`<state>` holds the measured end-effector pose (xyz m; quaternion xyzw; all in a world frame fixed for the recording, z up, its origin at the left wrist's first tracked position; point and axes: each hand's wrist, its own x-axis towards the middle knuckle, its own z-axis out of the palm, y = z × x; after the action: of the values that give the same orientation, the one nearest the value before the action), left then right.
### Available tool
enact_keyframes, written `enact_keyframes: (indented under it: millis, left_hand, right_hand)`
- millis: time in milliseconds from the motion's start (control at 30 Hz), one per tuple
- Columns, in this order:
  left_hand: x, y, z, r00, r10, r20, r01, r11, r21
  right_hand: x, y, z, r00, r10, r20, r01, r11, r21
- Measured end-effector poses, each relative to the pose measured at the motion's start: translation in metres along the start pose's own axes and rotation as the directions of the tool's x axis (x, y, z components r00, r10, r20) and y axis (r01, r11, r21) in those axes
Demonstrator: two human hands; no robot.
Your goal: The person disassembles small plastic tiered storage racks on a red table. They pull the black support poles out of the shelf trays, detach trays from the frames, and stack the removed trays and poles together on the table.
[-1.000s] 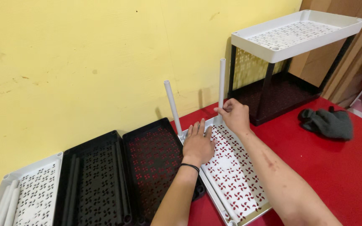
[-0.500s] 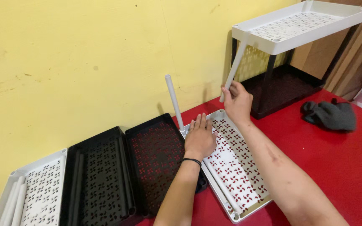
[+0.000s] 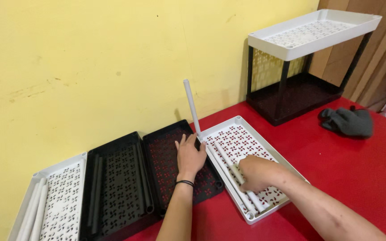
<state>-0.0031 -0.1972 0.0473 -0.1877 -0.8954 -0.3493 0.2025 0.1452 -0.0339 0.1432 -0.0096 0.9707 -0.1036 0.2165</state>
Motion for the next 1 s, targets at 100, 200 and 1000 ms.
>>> enact_keyframes:
  millis: [100,200,1000]
  left_hand:
    - [0.005,-0.008,0.013,0.995,0.009,0.103,-0.006,1.0,-0.028]
    - [0.008,-0.013,0.022,0.986,-0.031,0.164,0.033,0.999,-0.005]
    - [0.006,-0.011,0.032,0.974,-0.135,0.182,0.114,0.986,0.126]
  right_hand:
    - [0.015,0.001,-0.003,0.999,0.041,0.013,-0.04,0.995,-0.094]
    - [0.046,0.008,-0.01,0.974,0.044,-0.224,-0.039,0.999,0.025]
    - [0.196,-0.016,-0.046,0.632,-0.106,-0.768,0.673,0.567,0.475]
